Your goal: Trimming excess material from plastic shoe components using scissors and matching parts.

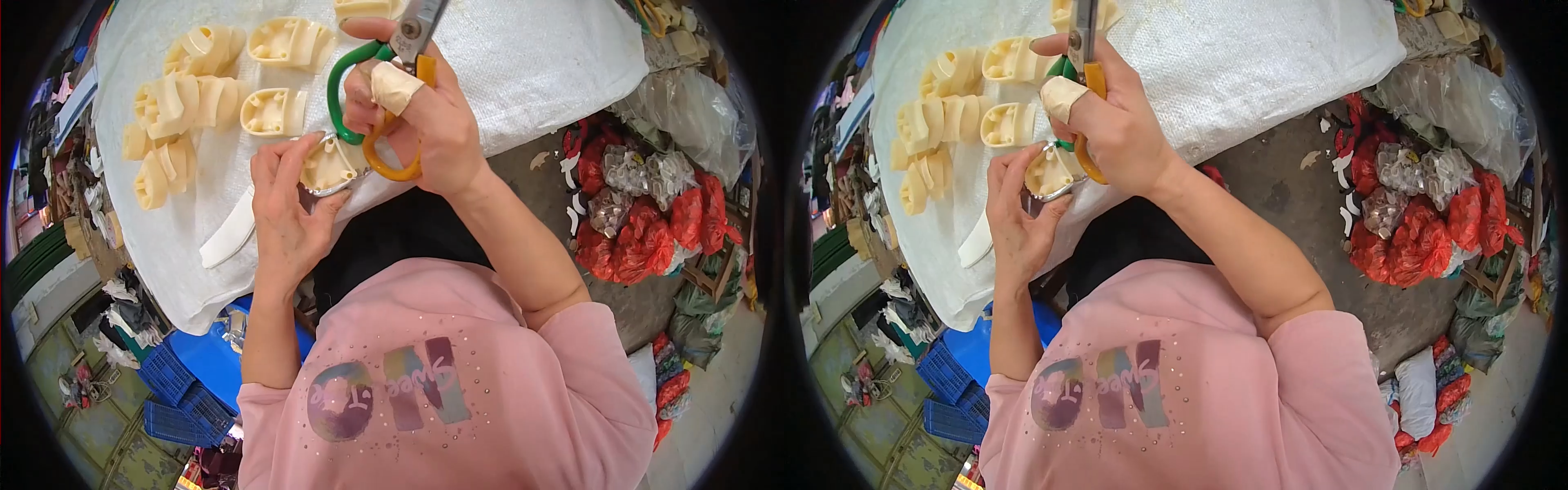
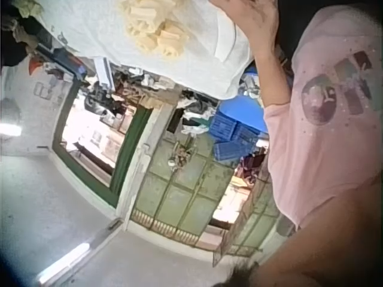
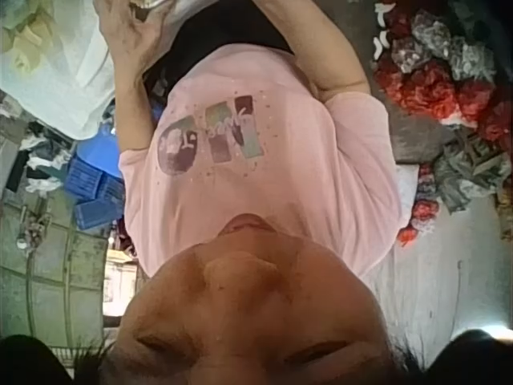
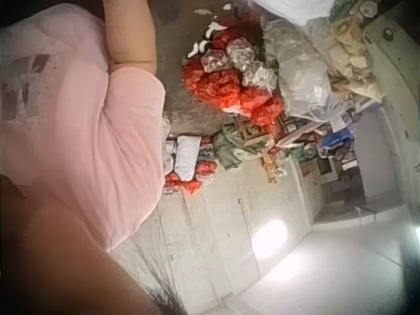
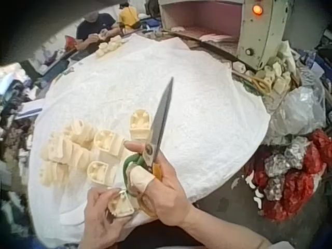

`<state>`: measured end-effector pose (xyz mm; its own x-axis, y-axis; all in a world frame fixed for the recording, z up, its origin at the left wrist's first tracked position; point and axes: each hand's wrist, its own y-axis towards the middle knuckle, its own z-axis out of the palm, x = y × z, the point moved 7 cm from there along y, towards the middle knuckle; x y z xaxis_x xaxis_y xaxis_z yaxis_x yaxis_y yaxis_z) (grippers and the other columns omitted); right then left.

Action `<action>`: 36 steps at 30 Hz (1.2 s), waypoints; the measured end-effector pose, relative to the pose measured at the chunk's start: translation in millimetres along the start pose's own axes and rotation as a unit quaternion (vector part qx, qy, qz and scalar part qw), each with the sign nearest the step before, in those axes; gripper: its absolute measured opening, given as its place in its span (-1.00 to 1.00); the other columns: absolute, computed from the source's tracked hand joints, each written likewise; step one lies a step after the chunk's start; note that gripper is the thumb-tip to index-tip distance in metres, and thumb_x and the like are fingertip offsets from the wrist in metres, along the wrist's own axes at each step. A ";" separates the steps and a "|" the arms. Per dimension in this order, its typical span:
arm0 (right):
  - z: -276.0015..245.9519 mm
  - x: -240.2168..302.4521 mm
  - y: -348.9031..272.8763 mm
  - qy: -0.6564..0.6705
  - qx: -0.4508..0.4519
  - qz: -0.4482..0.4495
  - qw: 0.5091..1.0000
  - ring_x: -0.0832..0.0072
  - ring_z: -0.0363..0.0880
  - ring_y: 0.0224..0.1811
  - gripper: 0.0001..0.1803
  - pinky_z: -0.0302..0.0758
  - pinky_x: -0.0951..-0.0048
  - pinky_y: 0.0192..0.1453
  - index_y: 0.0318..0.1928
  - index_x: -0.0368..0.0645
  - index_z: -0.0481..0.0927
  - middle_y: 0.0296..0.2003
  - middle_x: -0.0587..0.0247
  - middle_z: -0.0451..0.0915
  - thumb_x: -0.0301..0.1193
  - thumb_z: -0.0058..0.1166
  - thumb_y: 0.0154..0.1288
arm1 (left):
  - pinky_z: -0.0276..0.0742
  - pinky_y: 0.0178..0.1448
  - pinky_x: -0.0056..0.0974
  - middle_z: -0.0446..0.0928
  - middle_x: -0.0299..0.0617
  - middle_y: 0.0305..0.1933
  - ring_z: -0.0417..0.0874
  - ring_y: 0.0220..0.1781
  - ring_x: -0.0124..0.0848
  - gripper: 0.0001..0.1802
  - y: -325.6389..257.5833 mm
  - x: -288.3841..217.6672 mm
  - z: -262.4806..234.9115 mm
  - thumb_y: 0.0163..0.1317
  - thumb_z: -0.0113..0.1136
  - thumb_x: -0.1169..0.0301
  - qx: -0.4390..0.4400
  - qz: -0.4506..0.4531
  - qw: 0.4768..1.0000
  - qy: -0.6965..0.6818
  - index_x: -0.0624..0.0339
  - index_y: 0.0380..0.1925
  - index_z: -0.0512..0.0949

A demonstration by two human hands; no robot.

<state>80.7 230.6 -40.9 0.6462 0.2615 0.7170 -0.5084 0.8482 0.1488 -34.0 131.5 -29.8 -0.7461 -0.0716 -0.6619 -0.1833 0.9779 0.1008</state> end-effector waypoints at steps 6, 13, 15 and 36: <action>6.4 45.6 -17.5 0.055 0.039 -0.067 0.995 0.62 0.38 -0.35 -0.56 0.39 0.58 -0.21 0.19 -0.25 0.30 -0.32 0.31 0.44 -0.41 -0.08 0.33 | 0.38 0.07 -0.22 0.37 -0.08 -0.13 0.43 -0.04 -0.18 -0.35 -2.9 0.3 -3.3 -0.23 0.36 0.60 -0.003 -0.001 1.000 0.026 0.22 0.02 0.47; -6.2 9.9 -33.8 -0.016 0.019 0.036 0.999 0.56 0.24 -0.43 -0.43 0.25 0.45 -0.32 0.28 -0.26 0.20 -0.46 0.29 0.31 -0.28 -0.06 0.34 | 0.40 0.07 -0.26 0.37 -0.12 -0.09 0.46 -0.02 -0.23 -0.35 0.8 -3.2 -2.5 -0.23 0.35 0.64 0.003 0.005 1.000 0.026 0.19 0.02 0.47; -2.6 20.1 -29.7 -0.029 0.023 0.018 0.999 0.60 0.30 -0.41 -0.48 0.30 0.51 -0.30 0.24 -0.27 0.24 -0.44 0.33 0.36 -0.33 -0.07 0.33 | 0.40 0.08 -0.25 0.38 -0.11 -0.10 0.46 -0.02 -0.22 -0.35 0.4 -3.8 -3.5 -0.23 0.35 0.64 -0.001 0.005 0.999 0.034 0.19 0.01 0.47; 1.4 22.4 -32.1 -0.076 0.033 0.048 0.995 0.62 0.32 -0.38 -0.55 0.31 0.58 -0.24 0.19 -0.27 0.28 -0.38 0.33 0.40 -0.41 -0.10 0.32 | 0.33 0.11 -0.15 0.34 -0.04 -0.12 0.36 0.01 -0.09 -0.39 -2.8 -5.3 -3.5 -0.20 0.35 0.60 -0.008 0.015 1.000 -0.018 0.25 -0.01 0.45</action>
<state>110.7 208.7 -28.7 0.5026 0.2630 0.8236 -0.6030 0.7893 0.1159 -31.8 128.5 -23.9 -0.7274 -0.0357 -0.6853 -0.1730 0.9759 0.1328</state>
